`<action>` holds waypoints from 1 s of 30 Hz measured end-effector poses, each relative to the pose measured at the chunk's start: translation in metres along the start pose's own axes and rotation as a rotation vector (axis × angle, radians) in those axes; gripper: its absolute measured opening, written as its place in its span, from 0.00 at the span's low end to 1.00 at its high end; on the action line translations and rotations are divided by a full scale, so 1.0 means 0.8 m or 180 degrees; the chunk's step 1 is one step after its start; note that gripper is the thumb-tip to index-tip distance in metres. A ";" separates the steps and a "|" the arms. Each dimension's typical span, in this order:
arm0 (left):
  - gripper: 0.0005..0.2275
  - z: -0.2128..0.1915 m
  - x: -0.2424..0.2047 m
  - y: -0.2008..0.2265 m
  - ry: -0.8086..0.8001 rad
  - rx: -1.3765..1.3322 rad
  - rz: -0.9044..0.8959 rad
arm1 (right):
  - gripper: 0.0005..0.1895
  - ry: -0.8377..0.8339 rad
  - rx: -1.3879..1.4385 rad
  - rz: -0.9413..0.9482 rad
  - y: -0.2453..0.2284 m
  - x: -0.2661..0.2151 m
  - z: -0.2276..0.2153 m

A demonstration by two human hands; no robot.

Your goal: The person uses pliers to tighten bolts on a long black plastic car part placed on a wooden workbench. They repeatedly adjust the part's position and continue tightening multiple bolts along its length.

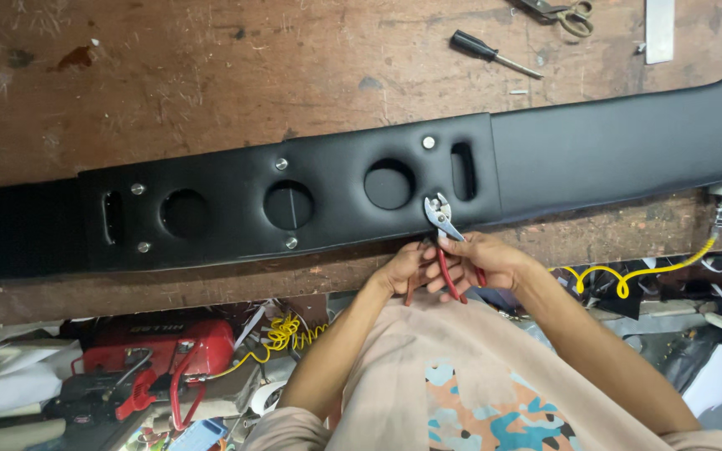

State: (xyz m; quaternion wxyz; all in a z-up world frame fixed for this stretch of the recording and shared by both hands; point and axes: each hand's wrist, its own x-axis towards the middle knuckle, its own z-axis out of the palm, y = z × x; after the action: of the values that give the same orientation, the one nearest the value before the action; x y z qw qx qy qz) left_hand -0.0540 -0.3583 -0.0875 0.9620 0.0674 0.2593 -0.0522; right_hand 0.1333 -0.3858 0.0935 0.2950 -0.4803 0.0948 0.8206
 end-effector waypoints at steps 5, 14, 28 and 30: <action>0.07 -0.001 0.000 -0.003 0.0030 0.0021 -0.0056 | 0.21 0.0083 0.0143 -0.0142 0.007 -0.001 0.009; 0.07 0.005 -0.002 -0.002 0.0086 0.0009 -0.0001 | 0.17 0.0460 0.0071 -0.0095 0.010 0.001 0.019; 0.09 0.033 -0.018 0.025 -0.0501 0.0050 0.0198 | 0.14 0.0867 0.0485 -0.0512 0.025 -0.002 0.018; 0.09 0.034 -0.023 0.015 -0.0468 -0.0103 0.0169 | 0.15 0.0867 0.0490 -0.0574 0.033 -0.020 0.019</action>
State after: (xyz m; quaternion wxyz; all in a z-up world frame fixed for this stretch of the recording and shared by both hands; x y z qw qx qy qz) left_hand -0.0547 -0.3491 -0.0539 0.9805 0.0547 0.1869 -0.0272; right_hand 0.1127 -0.4067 0.1112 0.3878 -0.5696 0.1529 0.7084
